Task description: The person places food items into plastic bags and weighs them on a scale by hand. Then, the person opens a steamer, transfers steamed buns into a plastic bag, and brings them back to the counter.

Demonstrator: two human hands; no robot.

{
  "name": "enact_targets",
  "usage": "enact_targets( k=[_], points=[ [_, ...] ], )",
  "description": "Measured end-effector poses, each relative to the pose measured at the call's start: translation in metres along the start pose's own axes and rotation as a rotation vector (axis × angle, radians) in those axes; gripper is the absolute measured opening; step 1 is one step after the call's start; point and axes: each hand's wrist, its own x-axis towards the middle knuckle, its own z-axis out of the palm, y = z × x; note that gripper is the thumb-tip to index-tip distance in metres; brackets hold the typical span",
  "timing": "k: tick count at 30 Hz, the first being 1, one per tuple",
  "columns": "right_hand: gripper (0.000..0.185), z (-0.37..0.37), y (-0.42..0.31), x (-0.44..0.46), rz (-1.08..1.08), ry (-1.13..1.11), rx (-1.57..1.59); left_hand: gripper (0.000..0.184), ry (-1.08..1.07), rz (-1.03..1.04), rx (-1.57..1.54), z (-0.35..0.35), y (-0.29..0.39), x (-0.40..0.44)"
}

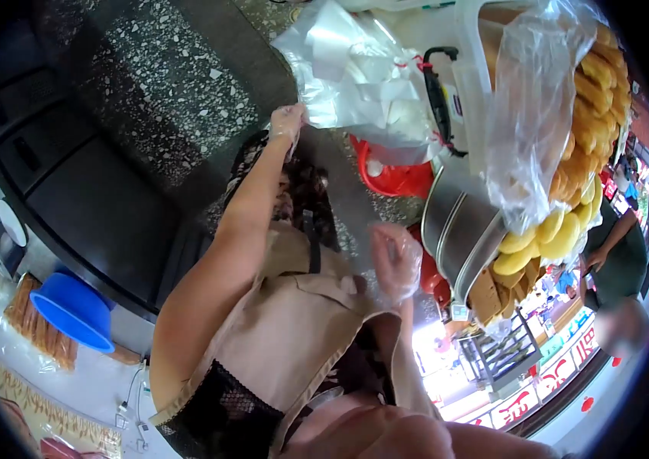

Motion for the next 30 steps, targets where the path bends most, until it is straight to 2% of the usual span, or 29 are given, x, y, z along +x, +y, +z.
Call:
enact_targets(
  k=[1, 2, 3, 4, 6, 8, 10, 11, 12, 14, 15, 17, 18, 20, 21, 22, 24, 25, 26, 28, 30],
  points=[
    [0.011, 0.003, 0.000, 0.001, 0.002, 0.004, 0.011, 0.025, -0.042, 0.183, 0.233, -0.019, -0.004, -0.001],
    [0.011, 0.006, 0.000, 0.001, -0.088, 0.019, -0.019, 0.028, -0.082, 0.364, 0.463, -0.035, -0.007, -0.006],
    [0.011, 0.009, -0.002, -0.001, -0.180, 0.031, -0.047, 0.032, 0.223, 0.560, 0.992, -0.047, 0.013, -0.039],
    [0.011, 0.013, -0.005, -0.003, -0.185, 0.029, -0.035, 0.033, 0.265, 0.744, 1.134, -0.068, 0.014, -0.049],
    [0.011, 0.018, -0.011, -0.006, -0.230, -0.002, -0.036, 0.029, 0.420, 0.554, 1.020, -0.087, 0.040, -0.097],
    [0.010, 0.028, -0.016, -0.006, -0.267, -0.001, -0.014, 0.029, 0.413, 0.588, 0.953, -0.106, 0.049, -0.115],
    [0.007, 0.036, -0.017, -0.006, -0.312, -0.060, -0.051, 0.030, 0.141, 0.489, 0.097, -0.103, 0.038, -0.107],
    [0.007, 0.040, -0.018, -0.006, -0.292, -0.069, -0.007, 0.030, 0.119, 0.449, -0.094, -0.088, 0.031, -0.086],
    [0.007, 0.039, -0.020, -0.008, -0.291, -0.044, -0.012, 0.030, 0.110, 0.500, 0.120, -0.080, 0.023, -0.060],
    [0.007, 0.038, -0.023, -0.013, -0.310, -0.055, -0.061, 0.043, 0.056, 0.240, 0.156, -0.037, 0.044, -0.062],
    [0.007, 0.038, -0.021, -0.018, -0.307, -0.026, -0.102, 0.043, 0.030, 0.240, 0.152, -0.015, 0.047, -0.059],
    [0.006, 0.039, -0.004, -0.027, -0.250, -0.001, -0.155, 0.057, 0.100, -0.070, 0.100, 0.023, 0.052, -0.040],
    [0.006, 0.041, 0.003, -0.033, -0.179, 0.015, -0.173, 0.057, 0.080, -0.074, 0.095, 0.035, 0.046, -0.020],
    [0.007, 0.048, 0.027, -0.045, 0.006, 0.005, -0.242, 0.058, -0.148, -0.133, -0.139, 0.056, 0.016, 0.033],
    [0.007, 0.052, 0.035, -0.048, 0.013, 0.004, -0.258, 0.059, -0.258, -0.165, -0.255, 0.066, 0.005, 0.050],
    [0.007, 0.057, 0.040, -0.052, 0.080, 0.006, -0.252, 0.059, -0.264, -0.179, -0.259, 0.071, 0.003, 0.054],
    [0.008, 0.063, 0.048, -0.054, 0.165, 0.005, -0.249, 0.047, -0.305, -0.081, -0.372, 0.075, 0.003, 0.050],
    [0.008, 0.065, 0.048, -0.055, 0.134, -0.031, -0.267, 0.034, -0.195, -0.127, -0.412, 0.074, 0.000, 0.045],
    [0.008, 0.065, 0.045, -0.059, 0.103, -0.073, -0.279, 0.034, -0.186, -0.148, -0.403, 0.065, -0.008, 0.032],
    [0.007, 0.065, 0.037, -0.052, 0.109, -0.088, -0.204, 0.024, -0.092, 0.178, -0.161, 0.040, -0.006, 0.025],
    [0.007, 0.061, 0.025, -0.048, 0.097, -0.113, -0.180, 0.028, -0.058, 0.223, -0.066, 0.008, 0.002, -0.004]
  ],
)
